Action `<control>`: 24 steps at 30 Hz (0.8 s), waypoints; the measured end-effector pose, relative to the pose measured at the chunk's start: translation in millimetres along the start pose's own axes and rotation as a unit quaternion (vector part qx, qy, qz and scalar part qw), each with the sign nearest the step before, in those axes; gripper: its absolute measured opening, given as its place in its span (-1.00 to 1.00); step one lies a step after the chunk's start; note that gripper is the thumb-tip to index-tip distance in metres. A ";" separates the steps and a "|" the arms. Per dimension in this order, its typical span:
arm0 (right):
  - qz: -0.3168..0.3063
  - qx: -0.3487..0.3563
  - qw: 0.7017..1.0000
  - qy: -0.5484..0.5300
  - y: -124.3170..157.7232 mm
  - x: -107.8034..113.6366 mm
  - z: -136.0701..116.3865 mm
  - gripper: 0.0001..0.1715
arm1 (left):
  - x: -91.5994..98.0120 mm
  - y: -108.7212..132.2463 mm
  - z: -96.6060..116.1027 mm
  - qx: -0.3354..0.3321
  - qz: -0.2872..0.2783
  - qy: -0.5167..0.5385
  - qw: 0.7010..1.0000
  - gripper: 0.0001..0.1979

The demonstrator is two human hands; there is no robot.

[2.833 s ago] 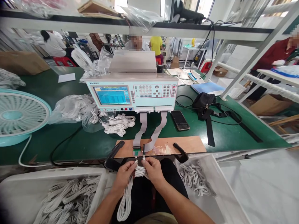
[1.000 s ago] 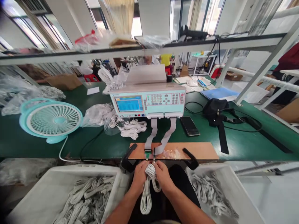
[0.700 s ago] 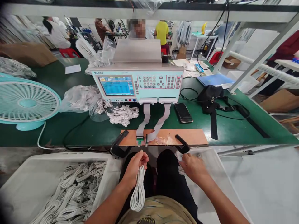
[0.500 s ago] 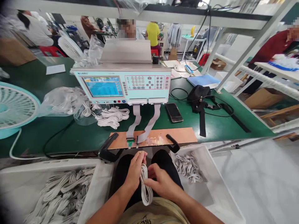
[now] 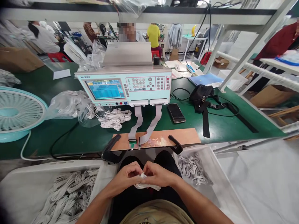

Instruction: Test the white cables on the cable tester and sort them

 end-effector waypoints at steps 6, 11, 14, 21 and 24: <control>0.041 0.013 0.989 0.144 -6.9 -8.1 -13.4 -0.58 | -3.2 -0.4 -20.7 0.079 0.028 0.112 0.990 -0.93; 0.020 0.174 0.935 0.309 -9.8 -15.2 -20.7 -0.79 | -8.3 9.0 -38.0 0.161 0.006 0.338 0.927 -0.83; 0.031 0.237 0.892 0.383 -15.0 -17.7 -22.1 -0.83 | -8.0 7.7 -42.6 0.149 0.073 0.341 0.925 -0.79; 0.247 0.130 0.959 -0.051 -48.6 -8.1 -9.7 -0.73 | -7.5 -17.0 -47.1 0.098 0.312 0.242 0.914 -0.71; 0.268 0.064 0.936 -0.221 -59.6 -9.2 -2.4 -0.60 | -9.9 -22.2 -46.0 0.099 0.310 0.283 0.902 -0.70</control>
Point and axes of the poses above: each hand's wrist, its own y-axis away from the middle knuckle, its own x-axis out of the back of the hand, z = x × y, the point moved 2 cm from there along -y, towards the middle knuckle, and after that the axes turned 8 degrees about -y, right-handed, at the moved point
